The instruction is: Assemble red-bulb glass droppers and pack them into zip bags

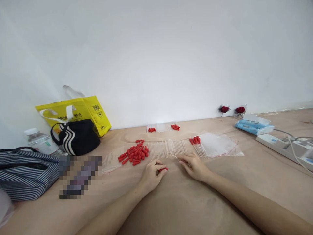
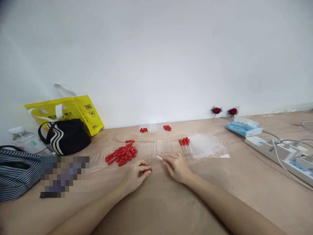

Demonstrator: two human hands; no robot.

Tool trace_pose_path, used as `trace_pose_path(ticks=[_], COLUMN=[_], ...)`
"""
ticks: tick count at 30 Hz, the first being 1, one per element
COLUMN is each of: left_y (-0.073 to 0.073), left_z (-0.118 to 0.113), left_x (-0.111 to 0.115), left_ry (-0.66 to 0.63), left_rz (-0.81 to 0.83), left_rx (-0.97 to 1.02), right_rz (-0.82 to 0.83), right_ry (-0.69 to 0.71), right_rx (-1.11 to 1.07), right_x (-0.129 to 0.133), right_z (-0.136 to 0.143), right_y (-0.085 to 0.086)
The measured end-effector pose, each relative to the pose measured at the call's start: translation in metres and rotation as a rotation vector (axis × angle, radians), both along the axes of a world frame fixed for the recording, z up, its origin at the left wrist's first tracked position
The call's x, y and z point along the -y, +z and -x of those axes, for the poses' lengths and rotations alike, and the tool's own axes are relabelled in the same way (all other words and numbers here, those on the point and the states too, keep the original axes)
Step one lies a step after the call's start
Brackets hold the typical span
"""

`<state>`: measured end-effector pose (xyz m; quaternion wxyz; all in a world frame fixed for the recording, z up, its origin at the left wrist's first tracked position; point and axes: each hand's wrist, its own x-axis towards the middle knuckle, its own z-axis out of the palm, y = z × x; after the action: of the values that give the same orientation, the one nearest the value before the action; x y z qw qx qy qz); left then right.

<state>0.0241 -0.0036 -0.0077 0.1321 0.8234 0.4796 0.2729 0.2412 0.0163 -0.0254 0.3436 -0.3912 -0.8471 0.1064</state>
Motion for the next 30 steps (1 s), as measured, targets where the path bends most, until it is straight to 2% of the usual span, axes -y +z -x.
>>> trace_pose_path(ticks=[6,10,16,24,30], left_y=[-0.001,0.002,-0.001,-0.003,-0.002], left_z=[0.004,0.006,0.005,0.003,0.002], left_x=[0.001,0.001,0.001,0.003,0.007], left_ry=[-0.040,-0.080,-0.084,-0.081,-0.042], left_rz=[-0.066,-0.088,-0.073,-0.015,-0.076], left_rx=[0.187,0.252,0.244,0.208,0.030], right_rz=[-0.078,-0.145,-0.164,-0.177,-0.305], right_ry=[0.052,0.060,0.079,0.121,0.138], right_rx=[0.099,0.070,0.030,0.087,0.100], right_x=[0.013,0.016,0.016,0.019,0.019], right_z=[0.012,0.015,0.017,0.019,0.017], right_y=[0.001,0.002,0.003,-0.002,0.000])
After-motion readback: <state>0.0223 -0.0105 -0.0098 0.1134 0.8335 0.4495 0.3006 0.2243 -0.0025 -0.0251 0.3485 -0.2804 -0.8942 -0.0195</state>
